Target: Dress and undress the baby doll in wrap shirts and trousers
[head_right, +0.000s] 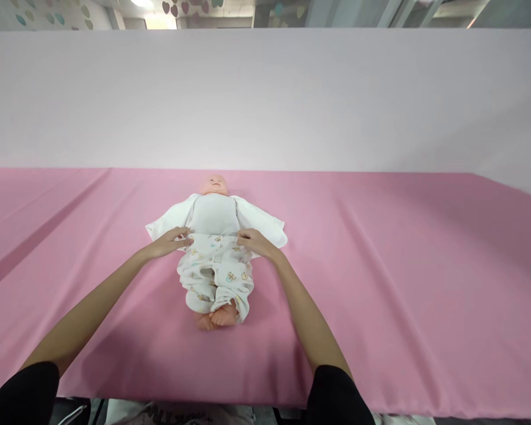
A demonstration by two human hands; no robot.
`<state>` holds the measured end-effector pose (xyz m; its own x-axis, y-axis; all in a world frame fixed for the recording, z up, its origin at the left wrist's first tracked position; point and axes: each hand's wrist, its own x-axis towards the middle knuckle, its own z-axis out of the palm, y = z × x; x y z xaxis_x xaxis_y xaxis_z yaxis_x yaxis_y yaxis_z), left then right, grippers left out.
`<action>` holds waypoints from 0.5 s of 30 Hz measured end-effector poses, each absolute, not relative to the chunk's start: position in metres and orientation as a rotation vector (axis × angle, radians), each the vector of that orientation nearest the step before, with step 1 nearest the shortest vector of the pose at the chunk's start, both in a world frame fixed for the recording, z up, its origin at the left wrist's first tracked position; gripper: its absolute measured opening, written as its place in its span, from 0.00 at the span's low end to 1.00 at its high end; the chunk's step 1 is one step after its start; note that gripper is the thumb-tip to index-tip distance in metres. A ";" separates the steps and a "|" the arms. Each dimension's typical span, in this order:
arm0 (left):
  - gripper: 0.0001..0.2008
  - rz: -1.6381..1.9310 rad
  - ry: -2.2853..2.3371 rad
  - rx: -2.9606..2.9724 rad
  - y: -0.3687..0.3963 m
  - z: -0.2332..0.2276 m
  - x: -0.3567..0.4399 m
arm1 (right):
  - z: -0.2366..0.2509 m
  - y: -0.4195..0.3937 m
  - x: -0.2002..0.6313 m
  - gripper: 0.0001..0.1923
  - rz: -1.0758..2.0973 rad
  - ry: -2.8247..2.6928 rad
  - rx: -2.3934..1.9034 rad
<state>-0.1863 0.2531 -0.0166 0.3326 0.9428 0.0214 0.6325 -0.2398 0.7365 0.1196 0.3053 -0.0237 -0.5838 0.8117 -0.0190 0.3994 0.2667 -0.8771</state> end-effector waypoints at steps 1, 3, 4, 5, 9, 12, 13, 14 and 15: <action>0.17 0.681 1.388 1.963 0.254 -0.019 -0.186 | -0.025 0.306 0.120 0.15 1.225 -2.077 -1.089; 0.17 0.798 1.395 1.978 0.256 -0.025 -0.183 | -0.029 0.309 0.121 0.15 1.140 -1.999 -1.055; 0.17 0.852 1.384 1.998 0.256 -0.028 -0.182 | -0.032 0.310 0.120 0.16 1.115 -1.950 -1.027; 0.16 0.898 1.369 2.025 0.256 -0.031 -0.180 | -0.037 0.311 0.118 0.16 1.104 -1.892 -0.998; 0.14 1.045 1.441 2.081 0.261 -0.040 -0.172 | -0.060 0.312 0.102 0.16 0.993 -1.642 -0.993; 0.12 1.164 1.569 2.015 0.273 -0.042 -0.164 | -0.069 0.311 0.086 0.15 0.786 -1.510 -1.139; 0.11 1.214 1.593 1.969 0.279 -0.042 -0.162 | -0.069 0.311 0.082 0.15 0.714 -1.484 -1.191; 0.09 1.272 1.606 1.897 0.285 -0.043 -0.159 | -0.068 0.313 0.078 0.16 0.651 -1.466 -1.233; 0.09 1.332 1.609 1.787 0.292 -0.043 -0.157 | -0.067 0.315 0.075 0.16 0.600 -1.450 -1.269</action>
<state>-0.1565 0.2916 -0.0433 -0.1110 0.9175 0.3819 0.5469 -0.2645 0.7943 0.0752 0.3152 -0.0665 0.1339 0.9151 0.3803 0.3792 0.3072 -0.8728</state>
